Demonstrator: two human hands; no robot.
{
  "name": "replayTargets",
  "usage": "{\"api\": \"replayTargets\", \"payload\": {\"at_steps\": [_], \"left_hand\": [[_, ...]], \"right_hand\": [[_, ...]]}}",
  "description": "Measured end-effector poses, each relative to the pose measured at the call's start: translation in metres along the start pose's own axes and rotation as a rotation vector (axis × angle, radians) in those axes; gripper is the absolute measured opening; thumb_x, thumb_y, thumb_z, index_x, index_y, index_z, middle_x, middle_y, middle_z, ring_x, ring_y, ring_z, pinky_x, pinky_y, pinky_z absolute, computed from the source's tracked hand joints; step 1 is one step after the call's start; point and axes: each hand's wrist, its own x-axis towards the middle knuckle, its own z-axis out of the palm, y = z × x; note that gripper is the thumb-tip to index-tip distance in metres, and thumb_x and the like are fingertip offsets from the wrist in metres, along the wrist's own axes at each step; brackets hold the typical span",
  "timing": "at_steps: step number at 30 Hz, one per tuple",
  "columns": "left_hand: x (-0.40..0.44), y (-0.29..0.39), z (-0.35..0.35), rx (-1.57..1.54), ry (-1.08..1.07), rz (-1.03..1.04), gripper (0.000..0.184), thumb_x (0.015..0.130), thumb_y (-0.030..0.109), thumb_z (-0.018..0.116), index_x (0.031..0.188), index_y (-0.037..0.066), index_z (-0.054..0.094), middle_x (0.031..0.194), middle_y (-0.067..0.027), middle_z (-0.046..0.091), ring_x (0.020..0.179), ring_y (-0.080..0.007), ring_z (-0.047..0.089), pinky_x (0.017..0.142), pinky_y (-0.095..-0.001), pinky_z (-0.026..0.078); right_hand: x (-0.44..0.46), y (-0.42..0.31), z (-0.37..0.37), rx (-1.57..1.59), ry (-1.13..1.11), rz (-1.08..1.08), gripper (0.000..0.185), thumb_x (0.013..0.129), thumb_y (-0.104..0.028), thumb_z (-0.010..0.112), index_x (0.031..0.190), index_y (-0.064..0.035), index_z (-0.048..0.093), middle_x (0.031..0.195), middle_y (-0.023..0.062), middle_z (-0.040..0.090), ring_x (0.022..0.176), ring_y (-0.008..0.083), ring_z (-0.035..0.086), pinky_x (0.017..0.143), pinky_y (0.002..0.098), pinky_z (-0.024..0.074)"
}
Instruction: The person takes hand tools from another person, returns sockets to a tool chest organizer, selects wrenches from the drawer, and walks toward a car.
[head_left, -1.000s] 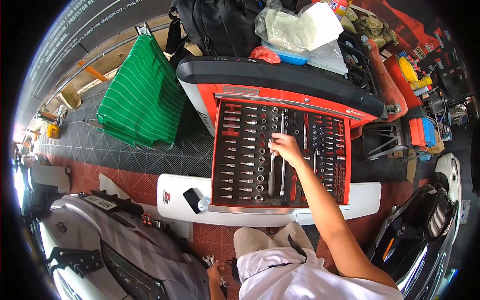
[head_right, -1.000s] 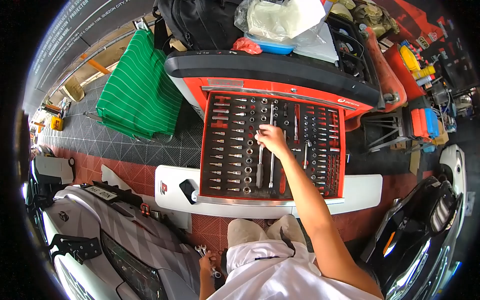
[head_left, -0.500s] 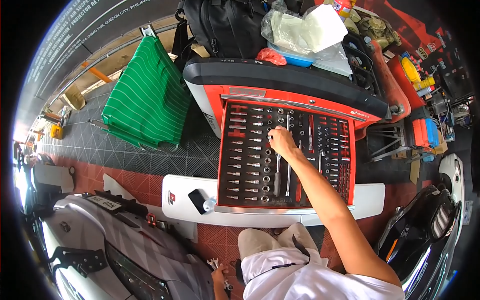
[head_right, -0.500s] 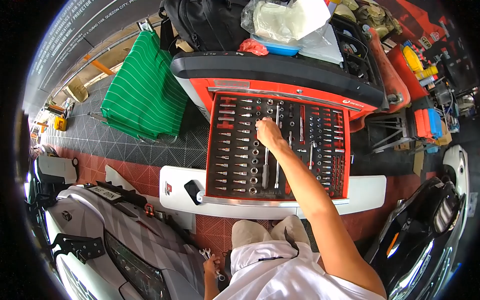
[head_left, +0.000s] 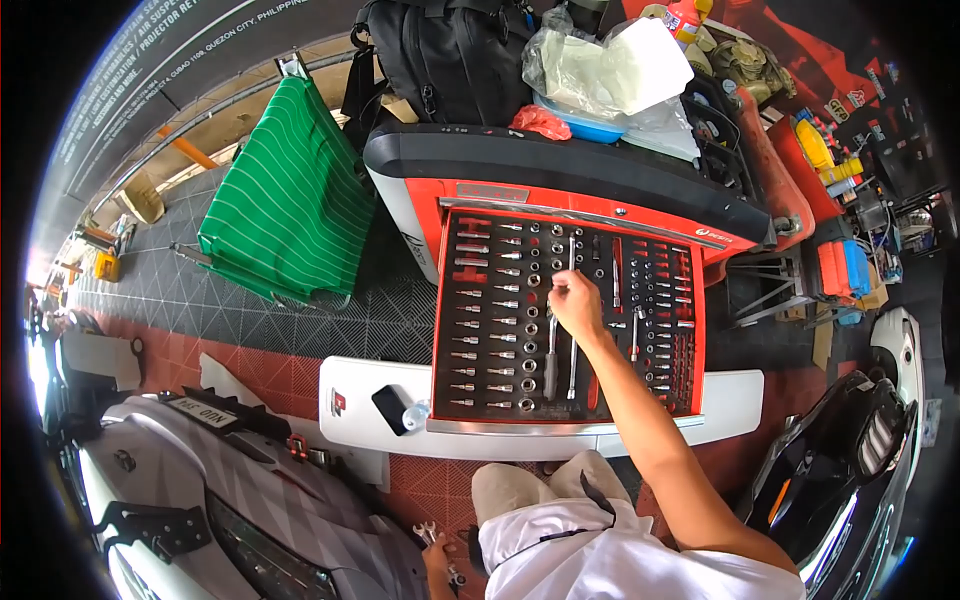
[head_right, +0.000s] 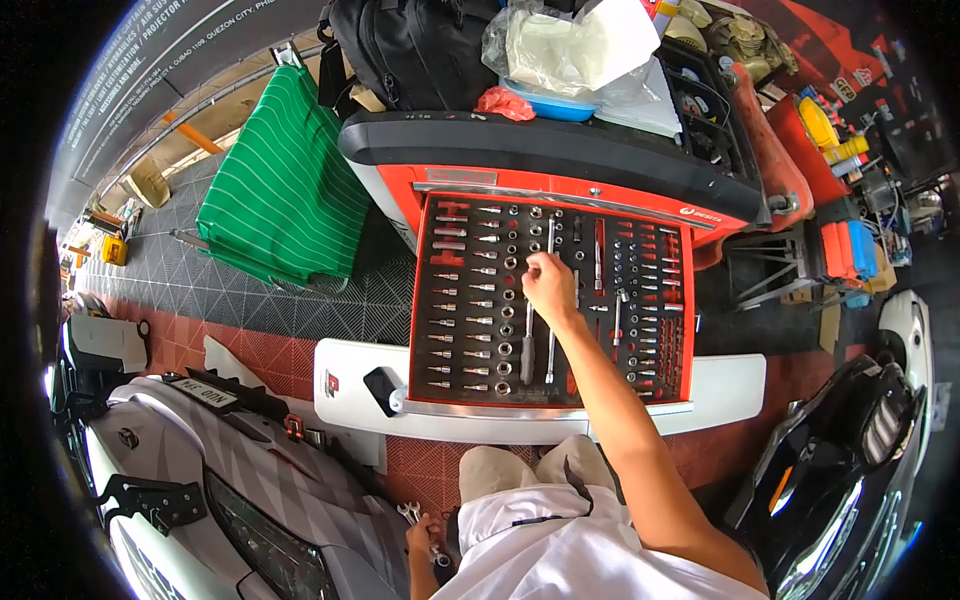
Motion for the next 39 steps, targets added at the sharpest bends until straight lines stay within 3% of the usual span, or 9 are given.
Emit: {"api": "replayTargets", "payload": {"at_steps": [5,9,15,18,21,22,25,31,39], "left_hand": [[0.004,-0.002,-0.001,-0.002,-0.036,-0.025,0.03,0.08,0.033,0.057,0.074,0.006,0.065,0.059,-0.0014,0.058,0.042,-0.0123,0.045,0.037,-0.0282,0.032],[0.011,0.005,-0.002,0.042,-0.065,-0.029,0.029,0.081,0.032,0.057,0.073,0.005,0.065,0.058,-0.0011,0.056,0.041,-0.011,0.042,0.037,-0.0274,0.031],[-0.011,0.026,0.002,-0.009,-0.022,0.009,0.028,0.085,0.03,0.055,0.075,0.005,0.063,0.055,0.0014,0.049,0.037,-0.0081,0.032,0.035,-0.0247,0.021],[-0.01,0.016,-0.004,-0.04,-0.002,0.003,0.031,0.085,0.033,0.055,0.075,0.005,0.063,0.056,0.0016,0.05,0.039,-0.0077,0.033,0.036,-0.0243,0.022],[-0.011,0.006,-0.007,-0.037,-0.042,-0.061,0.031,0.085,0.034,0.055,0.074,0.006,0.063,0.056,0.0017,0.05,0.039,-0.008,0.033,0.036,-0.0245,0.023],[-0.008,-0.004,-0.009,-0.038,-0.042,-0.068,0.031,0.085,0.034,0.055,0.074,0.006,0.063,0.056,0.0017,0.05,0.039,-0.008,0.033,0.036,-0.0245,0.023],[0.014,-0.022,-0.007,0.062,-0.034,-0.031,0.031,0.085,0.034,0.055,0.074,0.006,0.062,0.056,0.0017,0.05,0.039,-0.0083,0.034,0.036,-0.0249,0.023],[0.02,-0.013,-0.005,0.106,-0.05,-0.069,0.03,0.084,0.033,0.054,0.073,0.006,0.062,0.056,0.0014,0.051,0.038,-0.0083,0.033,0.036,-0.025,0.024],[0.005,0.031,0.008,0.111,-0.047,0.038,0.03,0.083,0.033,0.056,0.073,0.005,0.063,0.056,0.0008,0.051,0.039,-0.008,0.033,0.036,-0.0248,0.023]], "right_hand": [[-0.019,0.008,-0.011,-0.009,0.055,0.036,0.016,0.071,-0.013,0.065,0.084,-0.0031,0.062,0.074,0.0107,0.064,0.065,0.0248,0.063,0.059,0.0344,0.0501],[0.007,-0.02,-0.006,-0.137,-0.104,0.185,0.037,0.073,-0.035,0.067,0.092,-0.003,0.063,0.072,0.0131,0.064,0.068,0.0292,0.063,0.062,0.0375,0.0503],[0.023,-0.019,0.031,-0.403,-0.242,0.089,0.031,0.075,-0.029,0.067,0.09,-0.0028,0.062,0.074,0.0146,0.064,0.067,0.0311,0.063,0.061,0.039,0.0506],[0.023,-0.011,0.029,-0.191,-0.106,0.097,0.019,0.074,-0.02,0.065,0.079,-0.0016,0.061,0.07,0.0172,0.062,0.068,0.0336,0.062,0.061,0.0422,0.0498],[0.005,-0.001,0.011,0.214,0.004,0.224,0.024,0.072,-0.019,0.071,0.086,-0.0009,0.064,0.059,0.0094,0.061,0.049,0.0167,0.059,0.047,0.0289,0.0463],[-0.003,0.0,0.001,0.494,-0.067,0.394,0.023,0.075,-0.015,0.069,0.089,0.0023,0.062,0.06,0.0062,0.061,0.05,0.0095,0.056,0.044,0.0239,0.0441],[-0.035,-0.007,-0.038,0.963,0.032,0.734,0.024,0.077,-0.008,0.065,0.097,0.0042,0.06,0.075,0.0102,0.063,0.055,0.0125,0.059,0.044,0.0234,0.0457],[-0.094,0.025,-0.086,1.362,0.121,1.051,0.014,0.081,-0.013,0.059,0.091,-0.003,0.059,0.075,0.0087,0.063,0.054,0.0129,0.056,0.051,0.0249,0.0451],[-0.125,0.036,-0.097,1.354,0.071,1.087,0.01,0.081,-0.015,0.06,0.087,-0.0075,0.06,0.072,0.0069,0.062,0.053,0.0127,0.054,0.049,0.0241,0.0437]]}}
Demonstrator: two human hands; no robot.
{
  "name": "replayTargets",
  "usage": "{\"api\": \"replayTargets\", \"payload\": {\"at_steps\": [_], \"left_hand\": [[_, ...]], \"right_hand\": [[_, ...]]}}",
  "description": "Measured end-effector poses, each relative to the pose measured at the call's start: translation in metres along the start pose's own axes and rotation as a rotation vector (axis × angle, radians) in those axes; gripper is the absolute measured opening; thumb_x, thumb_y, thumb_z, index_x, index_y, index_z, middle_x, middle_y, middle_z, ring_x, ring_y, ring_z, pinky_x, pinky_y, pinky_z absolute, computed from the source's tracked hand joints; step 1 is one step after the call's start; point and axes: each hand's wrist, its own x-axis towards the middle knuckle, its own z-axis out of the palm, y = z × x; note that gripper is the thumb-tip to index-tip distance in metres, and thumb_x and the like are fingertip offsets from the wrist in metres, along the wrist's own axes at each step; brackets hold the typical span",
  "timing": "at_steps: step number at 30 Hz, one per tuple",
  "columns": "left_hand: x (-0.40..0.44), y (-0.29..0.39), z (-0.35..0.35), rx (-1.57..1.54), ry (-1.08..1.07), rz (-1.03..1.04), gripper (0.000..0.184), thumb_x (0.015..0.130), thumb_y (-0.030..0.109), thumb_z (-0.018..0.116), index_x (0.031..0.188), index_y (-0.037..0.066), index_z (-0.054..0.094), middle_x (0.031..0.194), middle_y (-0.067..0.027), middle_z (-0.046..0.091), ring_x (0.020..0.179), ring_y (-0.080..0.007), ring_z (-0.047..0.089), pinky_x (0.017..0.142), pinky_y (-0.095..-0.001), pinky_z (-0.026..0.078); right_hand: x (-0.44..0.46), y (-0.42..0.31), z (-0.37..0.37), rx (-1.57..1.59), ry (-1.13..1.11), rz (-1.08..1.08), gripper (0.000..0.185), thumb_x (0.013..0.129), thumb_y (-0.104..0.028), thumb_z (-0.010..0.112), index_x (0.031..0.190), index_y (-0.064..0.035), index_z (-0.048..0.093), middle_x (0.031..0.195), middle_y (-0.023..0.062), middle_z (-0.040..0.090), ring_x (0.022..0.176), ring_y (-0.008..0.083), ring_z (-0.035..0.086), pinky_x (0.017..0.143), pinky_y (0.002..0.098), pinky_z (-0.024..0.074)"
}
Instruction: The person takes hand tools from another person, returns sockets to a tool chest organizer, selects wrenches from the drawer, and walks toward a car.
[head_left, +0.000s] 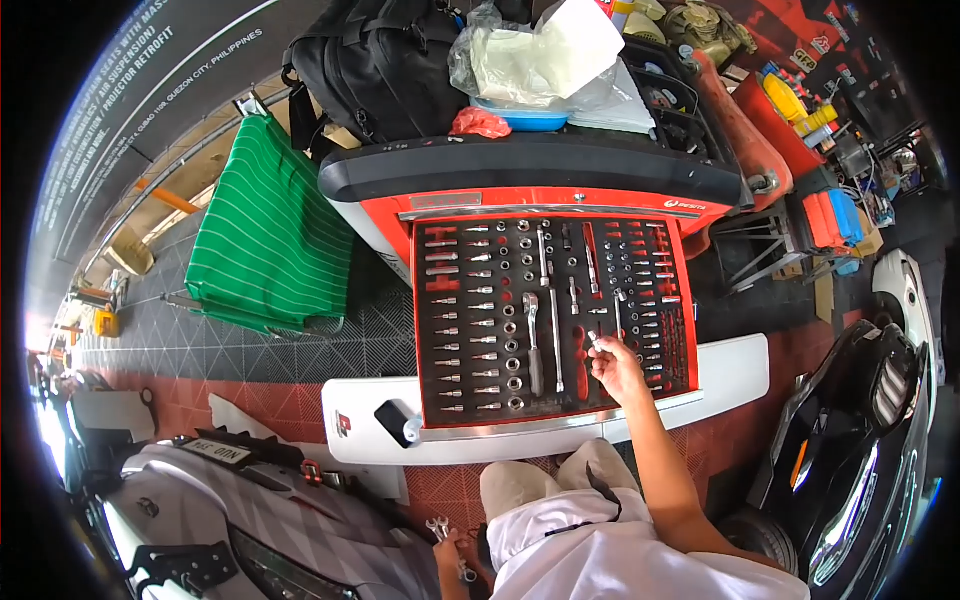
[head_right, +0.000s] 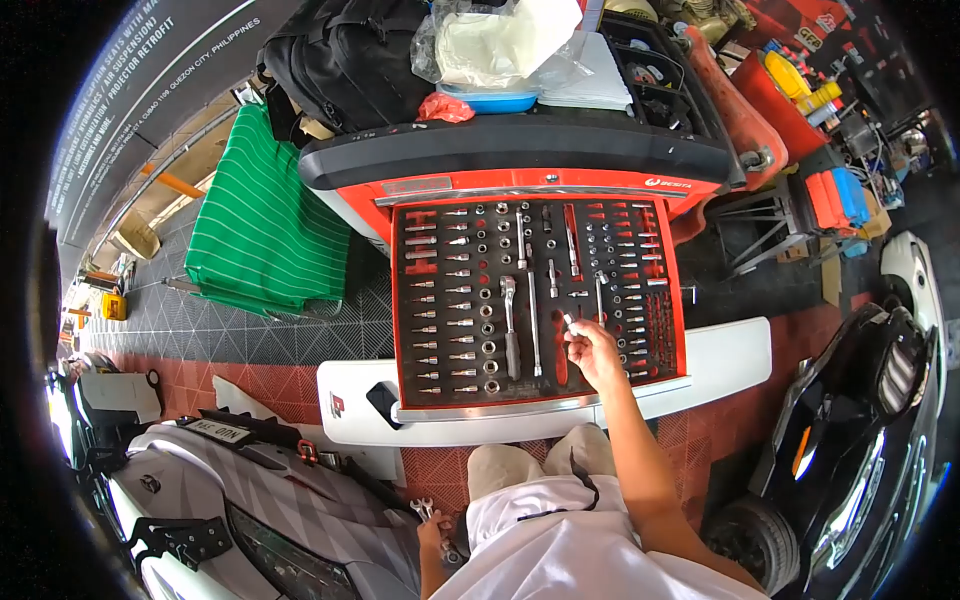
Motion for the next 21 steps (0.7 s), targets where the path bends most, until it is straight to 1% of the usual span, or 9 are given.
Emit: {"api": "replayTargets", "payload": {"at_steps": [3,6,8,11,14,15,18,19,21], "left_hand": [[-0.008,0.008,0.001,0.008,-0.016,-0.002,0.031,0.083,0.033,0.056,0.073,0.005,0.063,0.057,0.0004,0.052,0.039,-0.0082,0.033,0.036,-0.0249,0.023],[-0.007,0.002,-0.001,0.006,-0.046,0.015,0.031,0.083,0.033,0.056,0.073,0.005,0.063,0.056,0.0004,0.052,0.039,-0.0084,0.033,0.036,-0.0252,0.023],[-0.006,-0.004,-0.002,0.03,-0.027,0.001,0.031,0.084,0.033,0.056,0.073,0.005,0.063,0.056,0.0005,0.052,0.039,-0.0085,0.033,0.036,-0.0252,0.023],[-0.008,-0.008,-0.001,0.055,-0.004,-0.03,0.031,0.084,0.034,0.055,0.073,0.006,0.062,0.056,0.0007,0.051,0.039,-0.0086,0.033,0.036,-0.0253,0.022],[-0.007,-0.011,-0.002,0.043,-0.001,-0.061,0.031,0.084,0.034,0.055,0.072,0.007,0.062,0.057,0.0009,0.051,0.039,-0.0086,0.033,0.036,-0.0255,0.023],[-0.006,-0.014,-0.002,0.028,-0.001,-0.079,0.03,0.084,0.034,0.055,0.072,0.007,0.062,0.057,0.0009,0.051,0.039,-0.0087,0.033,0.036,-0.0256,0.023],[-0.002,-0.018,-0.003,0.061,-0.008,-0.032,0.03,0.083,0.033,0.055,0.072,0.007,0.062,0.057,0.0011,0.052,0.038,-0.0083,0.033,0.036,-0.0256,0.023],[-0.001,-0.019,-0.002,0.068,-0.01,-0.031,0.03,0.083,0.033,0.055,0.072,0.007,0.062,0.057,0.0011,0.052,0.038,-0.0083,0.033,0.036,-0.0256,0.023],[0.001,-0.019,-0.001,0.077,0.016,0.011,0.03,0.083,0.033,0.055,0.072,0.007,0.063,0.056,0.0011,0.053,0.038,-0.0077,0.033,0.036,-0.0254,0.023]], "right_hand": [[-0.007,0.008,0.004,-0.216,0.007,-0.057,0.016,0.08,-0.014,0.059,0.093,-0.0052,0.057,0.074,0.007,0.062,0.054,0.012,0.054,0.048,0.0253,0.0441],[-0.008,0.022,0.003,-0.478,0.06,-0.065,0.021,0.079,-0.012,0.058,0.097,-0.0018,0.055,0.071,0.0079,0.061,0.05,0.0115,0.054,0.046,0.0248,0.0447],[-0.006,0.03,-0.001,-0.465,0.06,-0.064,0.022,0.078,-0.014,0.058,0.096,-0.0008,0.056,0.07,0.0083,0.061,0.048,0.0115,0.053,0.045,0.0246,0.0447],[-0.005,0.028,-0.005,-0.367,0.073,-0.051,0.022,0.077,-0.016,0.057,0.094,-0.0012,0.057,0.069,0.0085,0.06,0.046,0.012,0.052,0.043,0.0243,0.0433],[-0.006,0.021,-0.005,0.042,-0.076,0.154,0.019,0.076,-0.018,0.056,0.087,-0.0028,0.059,0.069,0.009,0.06,0.048,0.0187,0.053,0.051,0.0297,0.0439],[-0.007,0.02,-0.004,0.084,-0.118,0.181,0.018,0.075,-0.017,0.055,0.085,-0.003,0.059,0.07,0.0095,0.061,0.051,0.0211,0.054,0.056,0.0327,0.0441],[-0.011,0.019,0.006,0.165,-0.208,0.19,0.014,0.076,-0.015,0.055,0.086,-0.0063,0.06,0.079,0.0124,0.064,0.056,0.0221,0.058,0.058,0.0346,0.0453],[-0.012,0.017,0.011,0.187,-0.277,0.184,0.012,0.076,-0.013,0.055,0.087,-0.0085,0.06,0.084,0.0134,0.065,0.058,0.022,0.059,0.06,0.0352,0.0458],[-0.017,0.015,0.022,0.197,-0.298,0.172,0.012,0.076,-0.012,0.056,0.087,-0.0089,0.059,0.085,0.0135,0.065,0.059,0.022,0.06,0.06,0.035,0.0457]]}}
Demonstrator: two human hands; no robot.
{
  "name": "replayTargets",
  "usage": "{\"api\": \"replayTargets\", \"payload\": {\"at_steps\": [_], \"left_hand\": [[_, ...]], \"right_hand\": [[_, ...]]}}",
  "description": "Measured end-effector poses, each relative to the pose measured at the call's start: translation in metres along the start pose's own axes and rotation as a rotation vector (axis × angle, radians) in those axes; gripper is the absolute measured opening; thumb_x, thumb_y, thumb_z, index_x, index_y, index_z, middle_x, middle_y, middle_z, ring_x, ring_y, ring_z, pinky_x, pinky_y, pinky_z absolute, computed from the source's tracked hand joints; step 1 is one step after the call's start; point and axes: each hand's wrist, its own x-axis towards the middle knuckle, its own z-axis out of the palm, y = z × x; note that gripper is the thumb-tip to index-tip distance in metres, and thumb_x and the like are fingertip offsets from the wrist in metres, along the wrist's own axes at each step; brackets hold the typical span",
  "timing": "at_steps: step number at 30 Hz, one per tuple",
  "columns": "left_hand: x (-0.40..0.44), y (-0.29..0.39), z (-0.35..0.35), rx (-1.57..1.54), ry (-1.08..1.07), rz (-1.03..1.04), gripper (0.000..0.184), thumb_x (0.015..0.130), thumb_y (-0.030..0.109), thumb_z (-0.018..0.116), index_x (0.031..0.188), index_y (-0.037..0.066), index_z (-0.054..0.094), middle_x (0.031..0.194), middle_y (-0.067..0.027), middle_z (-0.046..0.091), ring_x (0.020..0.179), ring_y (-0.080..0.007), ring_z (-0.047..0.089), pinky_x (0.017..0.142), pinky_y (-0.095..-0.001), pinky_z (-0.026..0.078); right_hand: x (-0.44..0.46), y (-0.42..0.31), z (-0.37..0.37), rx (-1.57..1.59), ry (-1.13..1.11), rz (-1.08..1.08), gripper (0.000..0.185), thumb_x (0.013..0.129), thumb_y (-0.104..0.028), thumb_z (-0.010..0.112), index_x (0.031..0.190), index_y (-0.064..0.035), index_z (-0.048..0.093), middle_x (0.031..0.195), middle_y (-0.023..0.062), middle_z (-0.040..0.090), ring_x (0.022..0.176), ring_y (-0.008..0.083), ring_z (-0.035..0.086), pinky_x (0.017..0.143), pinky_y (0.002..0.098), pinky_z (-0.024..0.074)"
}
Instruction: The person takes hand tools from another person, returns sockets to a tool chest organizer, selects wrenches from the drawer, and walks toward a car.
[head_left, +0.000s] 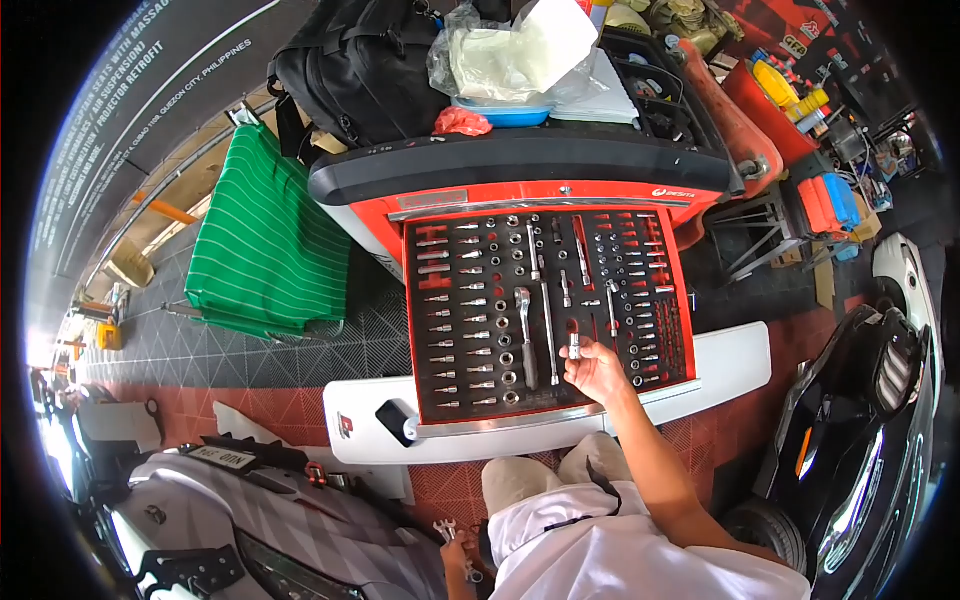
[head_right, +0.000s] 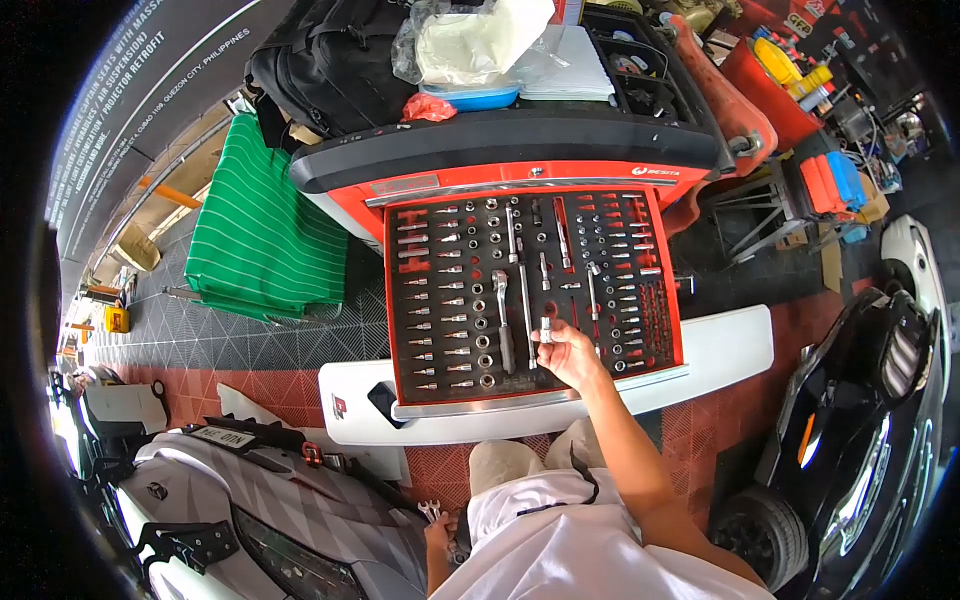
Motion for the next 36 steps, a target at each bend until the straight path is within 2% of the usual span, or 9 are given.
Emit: {"api": "replayTargets", "payload": {"at_steps": [2,6,11,17,23,27,28,33,36], "left_hand": [[0.01,-0.004,-0.001,-0.022,-0.023,0.026,0.03,0.083,0.033,0.055,0.071,0.007,0.063,0.056,0.0009,0.053,0.038,-0.0076,0.034,0.036,-0.0255,0.023],[0.014,-0.005,-0.002,-0.034,-0.042,0.045,0.031,0.083,0.034,0.056,0.07,0.006,0.064,0.056,0.0003,0.055,0.038,-0.0078,0.037,0.035,-0.0263,0.024],[-0.003,0.009,0.002,0.008,-0.028,0.024,0.031,0.082,0.034,0.057,0.07,0.006,0.065,0.056,0.0005,0.055,0.039,-0.0088,0.038,0.036,-0.027,0.025],[-0.007,0.011,0.004,0.036,-0.018,0.004,0.031,0.082,0.034,0.057,0.071,0.006,0.065,0.056,0.0007,0.053,0.039,-0.0096,0.038,0.037,-0.0285,0.027],[-0.003,0.014,0.005,0.059,-0.017,-0.013,0.032,0.082,0.034,0.057,0.071,0.005,0.065,0.055,0.0007,0.052,0.039,-0.0095,0.037,0.037,-0.0284,0.027],[-0.003,0.017,0.002,0.034,-0.018,-0.018,0.033,0.083,0.033,0.056,0.072,0.003,0.064,0.056,0.0003,0.052,0.039,-0.0091,0.035,0.036,-0.0265,0.025],[-0.003,0.018,0.003,0.034,-0.016,-0.017,0.033,0.083,0.033,0.056,0.072,0.003,0.064,0.056,0.0003,0.052,0.039,-0.0091,0.035,0.036,-0.0265,0.025],[0.002,0.02,0.0,0.046,-0.051,0.017,0.032,0.084,0.031,0.056,0.07,0.004,0.063,0.056,-0.0002,0.052,0.038,-0.0085,0.032,0.036,-0.0253,0.023],[-0.007,0.022,0.001,0.025,-0.053,-0.004,0.031,0.084,0.03,0.055,0.07,0.004,0.062,0.056,-0.0002,0.052,0.038,-0.0082,0.032,0.036,-0.0247,0.021]], "right_hand": [[0.001,-0.001,0.007,0.004,-0.082,-0.004,0.013,0.075,-0.009,0.057,0.088,-0.0098,0.058,0.09,0.0129,0.064,0.064,0.0214,0.061,0.062,0.0336,0.047],[0.003,0.001,0.015,0.012,-0.085,0.006,0.013,0.075,-0.008,0.058,0.088,-0.0096,0.058,0.093,0.0122,0.064,0.068,0.0206,0.062,0.065,0.0326,0.0487],[0.0,0.0,0.021,-0.083,-0.108,-0.063,0.022,0.084,-0.006,0.054,0.106,-0.0063,0.055,0.096,0.0153,0.063,0.077,0.0238,0.064,0.066,0.0318,0.0516],[-0.01,-0.008,0.033,-0.101,-0.165,-0.08,0.032,0.085,-0.006,0.053,0.117,-0.0072,0.051,0.096,0.0172,0.063,0.08,0.0243,0.064,0.067,0.0321,0.0517],[-0.02,-0.009,0.046,-0.025,-0.182,-0.071,0.025,0.085,-0.012,0.058,0.109,-0.0065,0.055,0.091,0.0126,0.064,0.087,0.0249,0.064,0.074,0.0337,0.052],[-0.02,-0.005,0.044,0.085,-0.13,-0.032,0.018,0.086,-0.016,0.058,0.101,-0.0071,0.059,0.091,0.0142,0.065,0.082,0.0215,0.065,0.073,0.0336,0.0522],[-0.021,-0.004,0.048,0.14,-0.145,-0.017,0.013,0.087,-0.017,0.056,0.091,-0.0058,0.061,0.093,0.0172,0.064,0.079,0.0227,0.065,0.072,0.0323,0.0534],[-0.023,0.015,0.024,0.24,-0.133,0.065,0.015,0.088,-0.017,0.054,0.089,-0.0048,0.062,0.094,0.0168,0.064,0.08,0.0229,0.065,0.072,0.0338,0.0535],[-0.02,0.026,-0.003,0.347,-0.059,0.136,0.022,0.089,-0.019,0.05,0.091,0.0007,0.06,0.095,0.0179,0.063,0.079,0.0225,0.065,0.072,0.0359,0.0527]]}}
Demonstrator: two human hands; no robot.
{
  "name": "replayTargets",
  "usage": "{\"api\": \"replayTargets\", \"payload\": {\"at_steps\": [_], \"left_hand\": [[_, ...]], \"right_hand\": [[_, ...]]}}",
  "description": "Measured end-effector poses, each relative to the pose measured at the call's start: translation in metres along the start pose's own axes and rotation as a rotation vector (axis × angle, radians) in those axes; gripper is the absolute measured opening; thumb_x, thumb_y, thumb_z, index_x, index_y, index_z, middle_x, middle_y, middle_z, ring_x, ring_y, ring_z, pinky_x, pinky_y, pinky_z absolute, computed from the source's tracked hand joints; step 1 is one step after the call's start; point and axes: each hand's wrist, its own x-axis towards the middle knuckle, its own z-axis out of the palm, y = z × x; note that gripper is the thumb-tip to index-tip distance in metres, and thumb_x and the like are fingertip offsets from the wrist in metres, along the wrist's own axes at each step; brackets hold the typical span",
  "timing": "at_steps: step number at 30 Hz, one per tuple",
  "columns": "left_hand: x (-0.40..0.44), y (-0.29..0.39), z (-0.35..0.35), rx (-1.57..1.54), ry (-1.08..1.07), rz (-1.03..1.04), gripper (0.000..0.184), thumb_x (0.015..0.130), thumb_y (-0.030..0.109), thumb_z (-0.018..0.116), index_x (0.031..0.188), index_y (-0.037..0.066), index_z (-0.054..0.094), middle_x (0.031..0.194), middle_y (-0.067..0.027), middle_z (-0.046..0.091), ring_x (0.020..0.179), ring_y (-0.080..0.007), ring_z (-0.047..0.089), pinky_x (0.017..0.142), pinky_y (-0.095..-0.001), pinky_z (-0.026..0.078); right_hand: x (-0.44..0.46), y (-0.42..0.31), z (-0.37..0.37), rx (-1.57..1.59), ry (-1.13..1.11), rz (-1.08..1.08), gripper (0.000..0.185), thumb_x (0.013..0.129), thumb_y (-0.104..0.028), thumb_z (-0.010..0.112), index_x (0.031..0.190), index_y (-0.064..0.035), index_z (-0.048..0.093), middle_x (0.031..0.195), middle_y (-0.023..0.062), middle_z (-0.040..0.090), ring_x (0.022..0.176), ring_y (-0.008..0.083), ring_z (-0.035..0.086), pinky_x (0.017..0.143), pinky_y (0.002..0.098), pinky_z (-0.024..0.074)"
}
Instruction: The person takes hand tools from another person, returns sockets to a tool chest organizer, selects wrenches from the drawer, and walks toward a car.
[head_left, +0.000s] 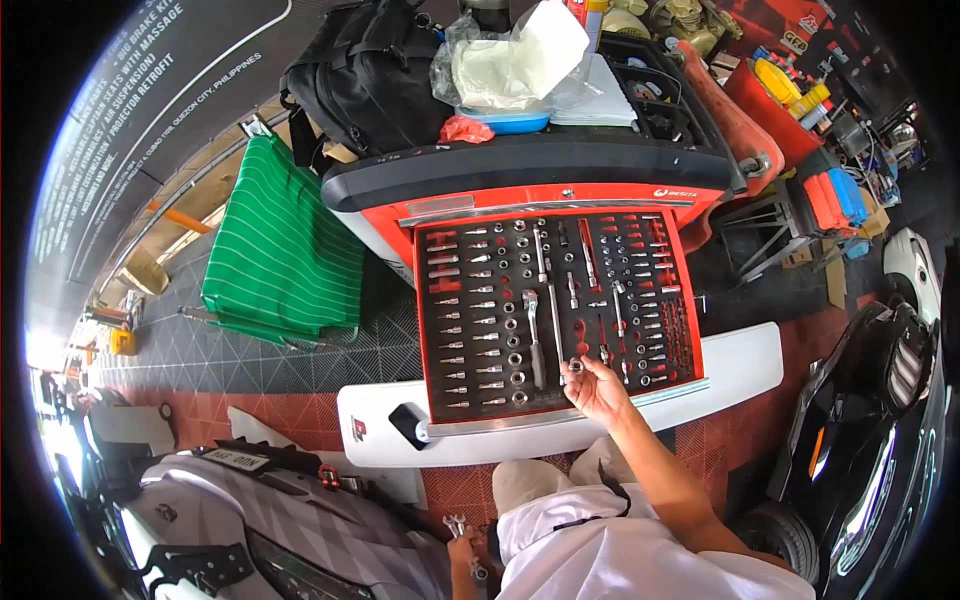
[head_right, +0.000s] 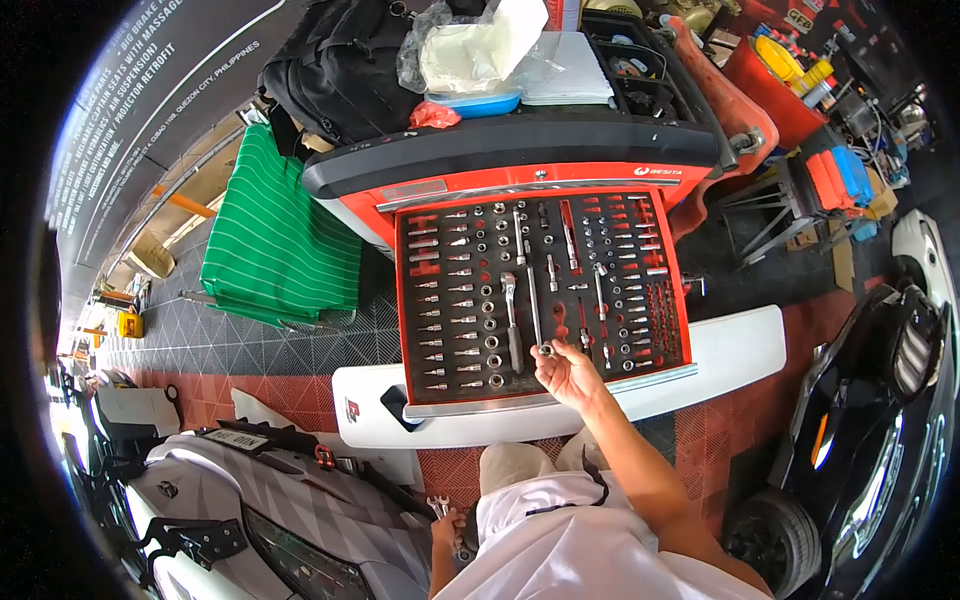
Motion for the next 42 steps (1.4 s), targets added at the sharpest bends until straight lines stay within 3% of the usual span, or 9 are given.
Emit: {"api": "replayTargets", "payload": {"at_steps": [8,12,13,14,21,27,29,36,42], "left_hand": [[0.002,-0.004,0.001,0.032,0.039,0.02,0.031,0.084,0.032,0.056,0.073,0.004,0.063,0.056,-0.0013,0.054,0.039,-0.0093,0.038,0.036,-0.0249,0.023],[-0.074,0.066,0.016,-0.284,-0.189,0.451,0.034,0.09,0.042,0.044,0.099,0.013,0.058,0.062,-0.0003,0.055,0.047,-0.009,0.048,0.038,-0.0224,0.033],[0.001,0.022,-0.01,0.081,-0.186,0.687,0.04,0.09,0.047,0.041,0.104,0.014,0.057,0.065,0.0014,0.054,0.049,-0.009,0.048,0.041,-0.0216,0.035],[-0.083,0.085,0.01,-0.297,-0.17,0.323,0.045,0.09,0.05,0.037,0.105,0.013,0.056,0.063,0.0019,0.052,0.048,-0.0088,0.046,0.043,-0.0209,0.035],[-0.145,0.174,0.048,-0.43,-0.472,0.562,0.011,0.087,0.017,0.055,0.082,0.008,0.054,0.062,0.0032,0.044,0.047,-0.0036,0.035,0.041,-0.0196,0.025],[-0.16,0.202,0.068,-0.571,-0.595,0.485,0.012,0.085,0.013,0.054,0.076,0.008,0.046,0.063,-0.0003,0.044,0.045,-0.0061,0.034,0.041,-0.0194,0.027],[-0.166,0.206,0.07,-0.685,-0.601,0.45,0.012,0.085,0.014,0.054,0.078,0.008,0.046,0.067,-0.0016,0.047,0.048,-0.006,0.036,0.041,-0.0193,0.028],[-0.167,0.201,0.055,-0.698,-0.592,0.54,0.014,0.084,0.02,0.055,0.079,0.009,0.048,0.069,-0.0021,0.049,0.05,-0.0059,0.038,0.041,-0.0182,0.03],[-0.175,0.198,0.063,-0.498,-0.383,0.667,0.008,0.081,0.01,0.059,0.077,0.008,0.053,0.061,0.0029,0.046,0.043,-0.0035,0.032,0.038,-0.0188,0.025]], "right_hand": [[0.01,-0.004,0.006,-0.041,0.038,-0.07,0.017,0.09,-0.016,0.05,0.099,-0.0043,0.059,0.098,0.016,0.063,0.08,0.0222,0.064,0.074,0.036,0.0531],[0.0,0.005,0.036,-0.358,0.007,-0.111,0.014,0.089,-0.016,0.053,0.098,-0.0058,0.056,0.097,0.0152,0.063,0.076,0.0206,0.064,0.071,0.0336,0.0527],[-0.007,0.013,0.043,-0.48,-0.017,-0.099,0.012,0.088,-0.015,0.054,0.096,-0.0061,0.056,0.096,0.0157,0.063,0.075,0.0206,0.064,0.07,0.033,0.0526],[-0.013,0.023,0.05,-0.598,-0.056,-0.078,0.013,0.088,-0.016,0.055,0.096,-0.0059,0.055,0.095,0.0157,0.063,0.074,0.0205,0.064,0.07,0.0326,0.0528],[-0.004,0.05,0.055,-0.72,0.101,-0.044,0.014,0.083,-0.008,0.057,0.096,-0.0032,0.055,0.09,0.0158,0.064,0.069,0.0198,0.063,0.065,0.0304,0.0523],[0.09,0.006,0.024,-1.748,0.517,-0.684,0.032,0.072,-0.029,0.069,0.068,0.0009,0.06,0.063,0.0127,0.062,0.052,0.0246,0.059,0.049,0.0384,0.0456],[0.108,0.001,0.038,-2.24,0.563,-0.505,0.038,0.072,-0.035,0.068,0.068,0.0022,0.061,0.068,0.0167,0.063,0.061,0.0326,0.062,0.057,0.0422,0.0473],[0.129,-0.019,0.041,-2.377,0.459,-0.376,0.041,0.067,-0.035,0.066,0.065,0.0055,0.062,0.076,0.0247,0.062,0.074,0.039,0.062,0.066,0.0421,0.0498],[0.088,-0.011,0.05,-2.113,0.286,-0.678,0.034,0.066,-0.031,0.063,0.063,0.0026,0.06,0.055,0.0192,0.057,0.056,0.031,0.06,0.054,0.0382,0.0458]]}}
